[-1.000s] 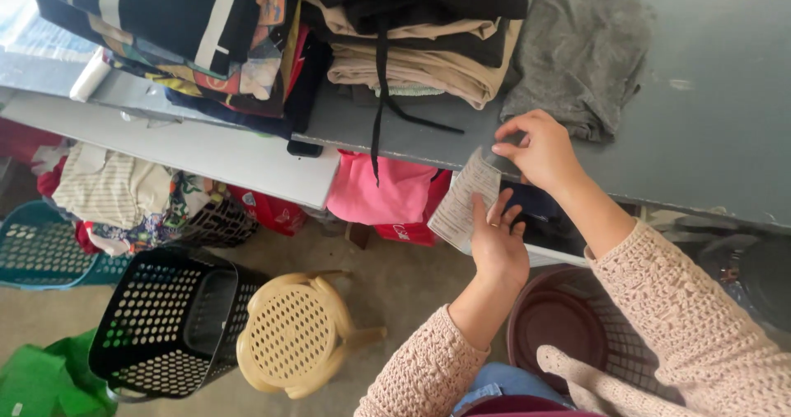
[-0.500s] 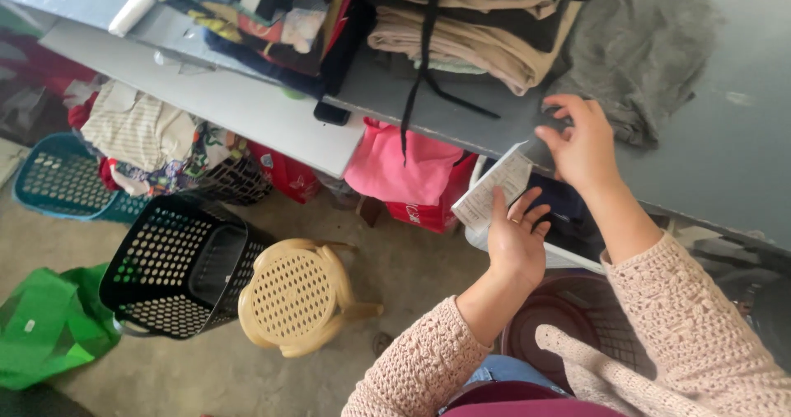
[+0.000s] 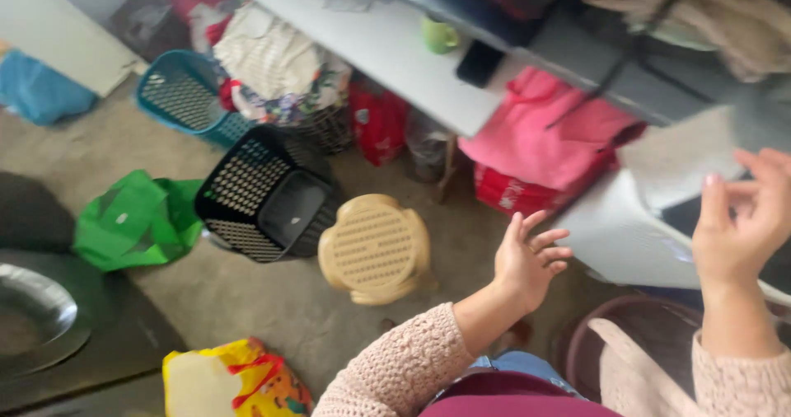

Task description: The person folds a pair of tan pants and a pair of black pants on a counter and then places them into a clear plastic bag.

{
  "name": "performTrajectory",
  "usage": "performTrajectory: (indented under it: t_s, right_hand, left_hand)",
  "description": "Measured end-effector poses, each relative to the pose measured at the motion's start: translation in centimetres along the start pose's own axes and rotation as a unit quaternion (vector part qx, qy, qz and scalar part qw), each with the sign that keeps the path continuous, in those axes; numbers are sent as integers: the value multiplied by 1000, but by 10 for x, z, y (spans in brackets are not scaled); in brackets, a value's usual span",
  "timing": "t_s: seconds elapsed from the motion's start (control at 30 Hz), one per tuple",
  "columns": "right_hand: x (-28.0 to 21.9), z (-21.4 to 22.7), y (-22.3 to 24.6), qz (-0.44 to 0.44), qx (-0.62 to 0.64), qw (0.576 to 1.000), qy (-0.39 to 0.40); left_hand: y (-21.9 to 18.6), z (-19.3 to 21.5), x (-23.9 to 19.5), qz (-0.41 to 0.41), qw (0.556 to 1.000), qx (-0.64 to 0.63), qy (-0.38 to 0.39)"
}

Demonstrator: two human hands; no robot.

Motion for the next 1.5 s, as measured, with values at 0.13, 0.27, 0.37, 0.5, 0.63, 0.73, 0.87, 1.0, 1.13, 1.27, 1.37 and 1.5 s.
performTrajectory:
  t_s: [0.13, 0.27, 0.37, 0.5, 0.63, 0.73, 0.87, 1.0, 1.13, 1.27, 1.37, 1.5]
  right_hand:
    - [-57, -90, 24, 66, -95, 991, 65]
    - [-87, -191, 100, 64, -81, 982, 159]
    - [-98, -253, 121, 37, -55, 969, 237]
    - [-86, -322, 130, 24, -32, 946, 321]
    - [-32, -414, 158, 119, -52, 917, 378]
    - [21, -484, 170, 231, -84, 903, 353]
    - [102, -580, 168, 311, -158, 890, 293]
    - [178, -650, 130, 285, -244, 904, 207]
    - [214, -697, 116, 304, -330, 881, 150]
    - [218, -707, 101, 279, -308, 896, 159]
    - [216, -680, 117, 223, -351, 899, 141]
    - [218, -654, 129, 285, -461, 831, 124]
  left_hand:
    - [-100, 100, -26, -41, 998, 28, -50]
    - [-178, 179, -34, -85, 989, 47, -112]
    - [-204, 204, -40, -70, 992, 39, -98]
    - [-222, 217, -33, -83, 990, 4, -117]
    - [-262, 206, -35, -121, 985, -23, -121]
    - [-295, 202, -41, -137, 982, -31, -123]
    - [-347, 211, -41, -184, 978, -25, -90]
    - [-399, 233, -46, -168, 981, -21, -91]
    - [-454, 274, -56, -130, 982, 14, -134]
    - [-494, 306, -50, -119, 975, 0, -189]
    - [-509, 293, -33, -124, 979, 17, -159]
    - [-516, 235, 1, -123, 986, 70, -91]
Point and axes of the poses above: each hand's wrist, its own x-axis towards the middle knuckle, its own z-axis out of the back of the hand, y = z × x, the point moved 6 cm from there along x, towards the middle knuckle, and after that the axes turned 6 degrees about -z, right-handed, at the moved point
